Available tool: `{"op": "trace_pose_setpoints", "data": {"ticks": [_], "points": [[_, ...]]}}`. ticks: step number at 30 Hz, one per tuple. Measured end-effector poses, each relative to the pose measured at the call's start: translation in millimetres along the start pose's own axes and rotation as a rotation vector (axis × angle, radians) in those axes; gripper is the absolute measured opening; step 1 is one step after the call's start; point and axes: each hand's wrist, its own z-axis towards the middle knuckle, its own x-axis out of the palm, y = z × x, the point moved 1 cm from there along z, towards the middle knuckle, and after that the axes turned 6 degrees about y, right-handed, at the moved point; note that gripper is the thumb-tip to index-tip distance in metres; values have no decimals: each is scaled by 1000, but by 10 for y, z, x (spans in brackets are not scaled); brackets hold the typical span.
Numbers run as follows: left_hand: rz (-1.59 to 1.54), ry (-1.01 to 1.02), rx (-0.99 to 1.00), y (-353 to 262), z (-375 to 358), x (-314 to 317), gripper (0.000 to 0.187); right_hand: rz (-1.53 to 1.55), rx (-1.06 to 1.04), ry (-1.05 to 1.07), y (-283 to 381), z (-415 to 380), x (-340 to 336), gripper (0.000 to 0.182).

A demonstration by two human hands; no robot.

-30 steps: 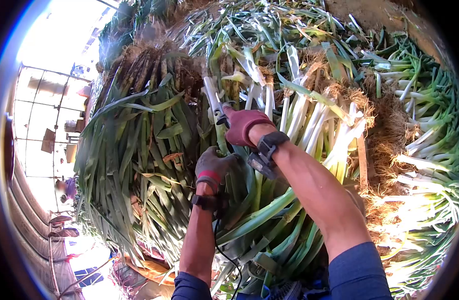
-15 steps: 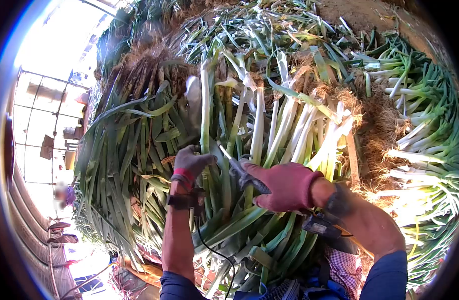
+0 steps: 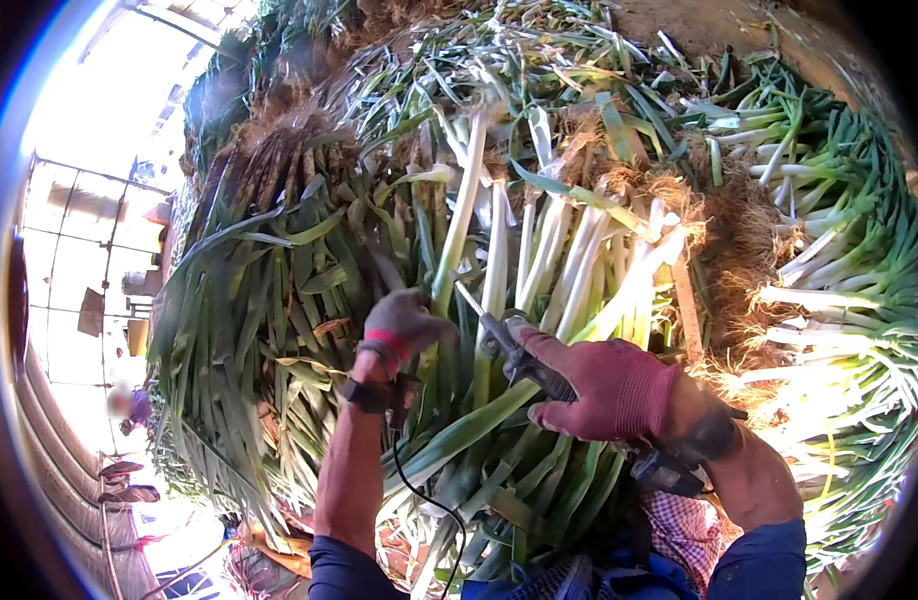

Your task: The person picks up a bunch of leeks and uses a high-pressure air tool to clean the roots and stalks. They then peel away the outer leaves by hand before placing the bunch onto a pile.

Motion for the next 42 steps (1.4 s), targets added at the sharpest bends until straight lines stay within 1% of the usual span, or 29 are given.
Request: {"op": "trace_pose_setpoints", "data": {"ticks": [1,2,4,6,8,9,10,11,12,13,14,15,16,18,19,20,22,24,26,28,30,31,34,35,36,38,40,41,42], "points": [[54,122,-20,-52,-1,72,49,-3,5,-12,-48,-40,7,98],[53,130,-7,-17,-9,211,49,-6,11,-24,-103,-82,9,98],[202,64,78,61,-74,504,54,14,11,-27,-187,-196,0,99],[187,115,53,-20,-173,475,57,36,105,-69,-227,-331,-26,101],[224,177,1,-149,-258,369,58,95,120,-227,-412,-479,23,100],[278,157,41,-100,-229,419,57,89,85,-382,-570,-553,94,99],[338,105,246,-35,-252,412,56,80,53,-539,-740,-643,181,98],[311,109,171,-33,-209,449,55,304,108,-578,-882,-742,247,97],[287,110,92,-107,-195,417,54,193,173,-675,-971,-890,294,96],[325,101,97,-146,-166,381,48,203,125,-761,-1049,-986,347,96],[327,106,100,-187,-135,387,48,216,71,-843,-1131,-1074,420,96],[263,-12,117,-221,-97,363,45,173,165,-867,-1248,-1225,546,99],[201,-135,131,-246,-57,317,41,176,158,-867,-1352,-1358,658,99],[164,-128,104,-202,85,319,40,258,383,-798,-1556,-1572,898,100],[122,-211,181,-114,200,395,40,261,373,-796,-1615,-1638,1017,100],[81,-295,260,-35,315,461,40,247,431,-791,-1675,-1688,1134,99],[69,-314,216,18,458,512,39,284,517,-742,-1866,-1788,1359,94],[29,-447,164,23,516,530,38,335,543,-781,-1997,-1847,1518,91],[52,-428,139,35,641,486,39,370,527,-772,-2057,-1863,1589,86],[198,-385,155,22,753,473,40,403,519,-769,-2125,-1894,1632,81],[208,-357,107,-24,824,484,42,266,637,-681,-2217,-1941,1682,68],[222,-337,52,-47,834,479,43,290,688,-663,-2260,-1946,1681,60],[143,-315,81,-45,753,480,47,269,733,-572,-2469,-1929,1705,55],[146,-311,73,-35,714,500,47,214,709,-610,-2501,-1913,1735,49],[197,-258,70,-35,663,538,48,215,704,-600,-2535,-1900,1753,49],[250,-208,60,7,599,543,48,296,673,-611,-2589,-1868,1759,38],[228,-276,135,37,592,572,45,302,694,-586,-2513,-1835,1685,37],[226,-272,137,43,602,585,45,328,679,-590,-2492,-1837,1667,38],[235,-234,75,28,612,583,42,355,668,-594,-2475,-1872,1673,38]]}}
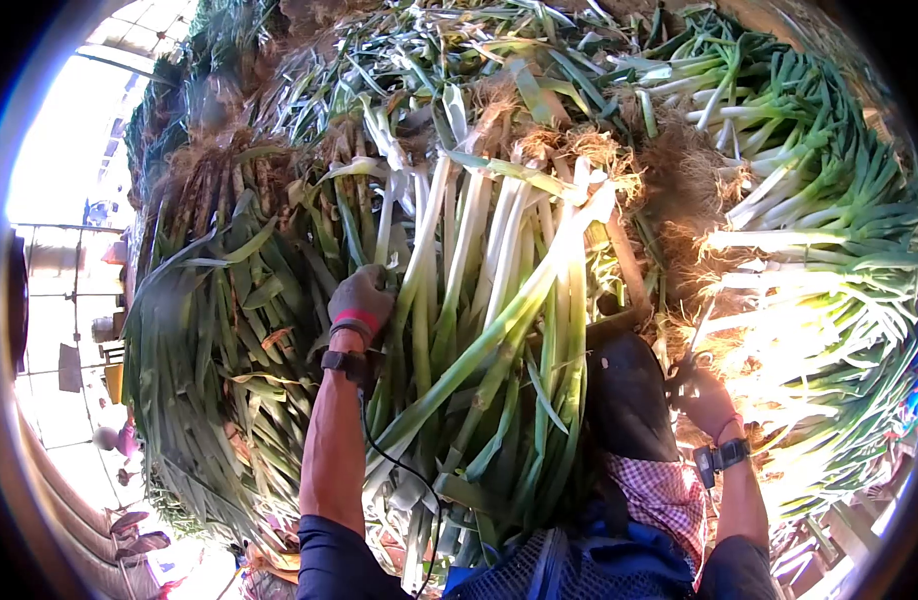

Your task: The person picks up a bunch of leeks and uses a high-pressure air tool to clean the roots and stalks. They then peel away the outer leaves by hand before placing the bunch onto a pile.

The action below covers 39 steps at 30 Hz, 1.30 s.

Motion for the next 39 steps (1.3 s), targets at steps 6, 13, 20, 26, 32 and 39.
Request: {"op": "trace_pose_setpoints", "data": {"ticks": [6,13,20,26,32,39], "points": [[8,-28,-115,249,-277,-91,29,-461,267,136,-470,114,120,53],[-219,-220,-104,1159,-658,-221,33,-76,-198,-292,912,414,-236,46],[-507,-16,311,-234,-902,-461,42,-156,-297,52,2269,632,10,52],[-244,105,604,-1183,-1165,-245,55,-482,-105,163,2455,817,294,61],[-253,439,297,-1129,-1135,-143,55,65,-290,246,2100,560,72,34],[-448,384,184,-1026,-1154,-303,55,601,-297,497,2130,-212,-160,29]]}}
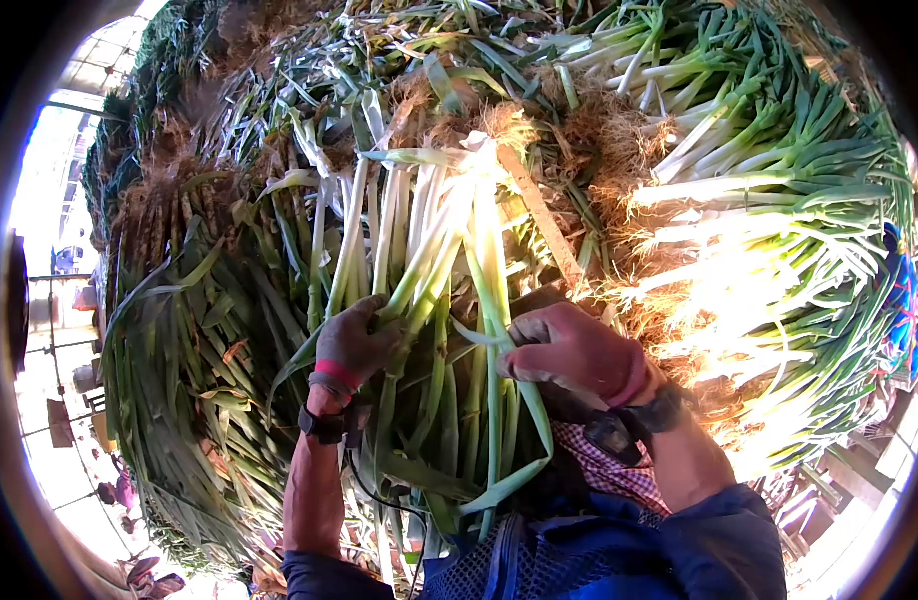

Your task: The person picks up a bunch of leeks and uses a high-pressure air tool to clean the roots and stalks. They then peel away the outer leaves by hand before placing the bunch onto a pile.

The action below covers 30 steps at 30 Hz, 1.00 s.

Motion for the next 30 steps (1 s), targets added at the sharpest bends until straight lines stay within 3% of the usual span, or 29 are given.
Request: {"op": "trace_pose_setpoints", "data": {"ticks": [2,4,5,7,8,9,12,15,16,18,21,22,25,27,29,30], "points": [[-13,-18,39,44,-13,33,55,120,-54,28,182,-109,47,32],[274,-297,231,13,-34,108,53,40,-40,86,204,-149,90,35],[273,-300,233,-3,-49,165,53,-32,-21,145,196,-176,131,38],[-143,-51,93,-221,-141,232,48,-120,-6,158,205,-151,350,39],[-402,197,76,-292,-188,236,43,-242,-55,158,234,-130,504,41],[-399,195,79,-261,-189,260,43,-362,-106,156,251,-115,659,44],[-556,496,38,-66,-213,391,38,-544,-140,121,83,-13,1073,48],[-304,391,168,107,-359,313,31,-468,-178,296,107,74,1015,51],[-183,354,119,-5,-494,200,25,-545,-104,216,97,175,885,50],[-267,352,61,148,-611,231,25,-589,-29,-183,109,338,504,53],[-348,334,20,388,-704,370,26,-690,-26,-648,-106,753,-70,71],[-238,303,-44,285,-747,372,26,-634,139,-567,-61,883,-231,76],[-161,243,-109,108,-851,261,28,-359,181,-492,-566,1564,-537,76],[60,307,111,149,-822,115,31,-298,278,-357,-621,1720,-507,71],[174,295,47,276,-712,-60,38,-168,-427,-309,-1034,2024,-527,59],[-63,183,62,372,-654,-211,43,107,-303,-269,-939,1950,-476,46]]}}
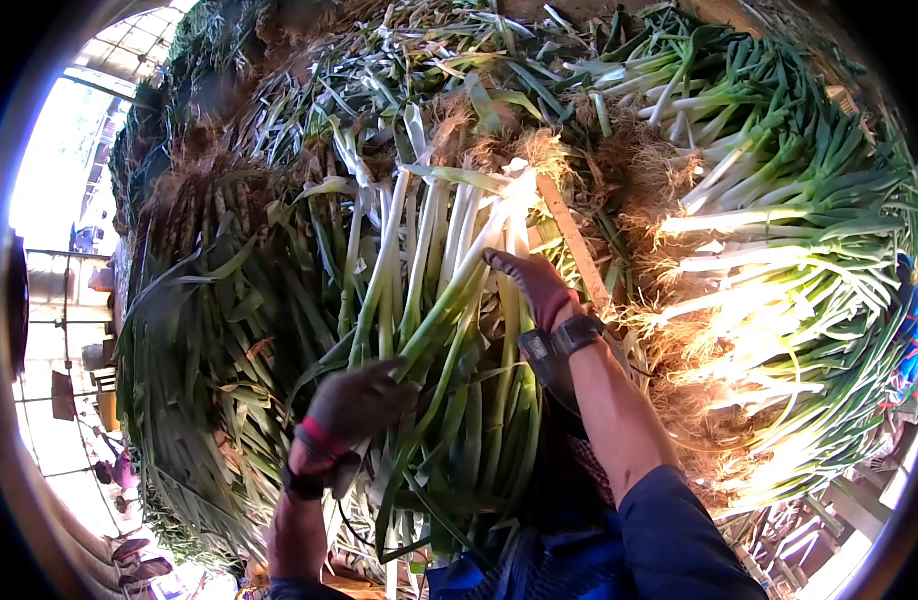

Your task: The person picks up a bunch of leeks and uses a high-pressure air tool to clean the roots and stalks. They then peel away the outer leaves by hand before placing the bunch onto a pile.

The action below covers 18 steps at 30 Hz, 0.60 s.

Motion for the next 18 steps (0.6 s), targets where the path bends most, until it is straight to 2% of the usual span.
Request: {"op": "trace_pose_setpoints", "data": {"ticks": [1,2,3,4,5,7,8,9,10,12,13,15,18], "points": [[-229,-116,40,97,37,-162,48,3,2,2,130,-69,41,46],[-227,-117,37,382,247,-277,48,-64,-52,-10,209,-117,37,41],[-89,-230,211,771,587,-377,47,-130,-107,-22,231,-145,38,37],[52,-340,384,948,823,-476,46,-68,-126,12,132,-164,44,37],[55,-341,382,868,965,-564,46,-65,-127,13,166,-146,75,37],[90,-490,53,731,1243,-648,50,-99,24,30,260,-129,156,39],[92,-493,46,716,1370,-665,50,-196,-60,45,194,-102,155,40],[196,-514,13,771,1510,-667,55,-192,-59,53,148,-90,133,40],[301,-534,-21,776,1599,-672,60,-116,-25,46,123,-75,114,40],[287,-561,-59,765,1693,-676,63,-18,112,-4,151,-63,164,41],[270,-583,-87,736,1714,-666,67,-26,107,-20,173,-61,176,40],[224,-628,-73,697,1734,-668,66,158,161,-42,44,9,165,38],[244,-725,-8,702,1809,-733,67,174,256,-92,44,-6,139,37]]}}
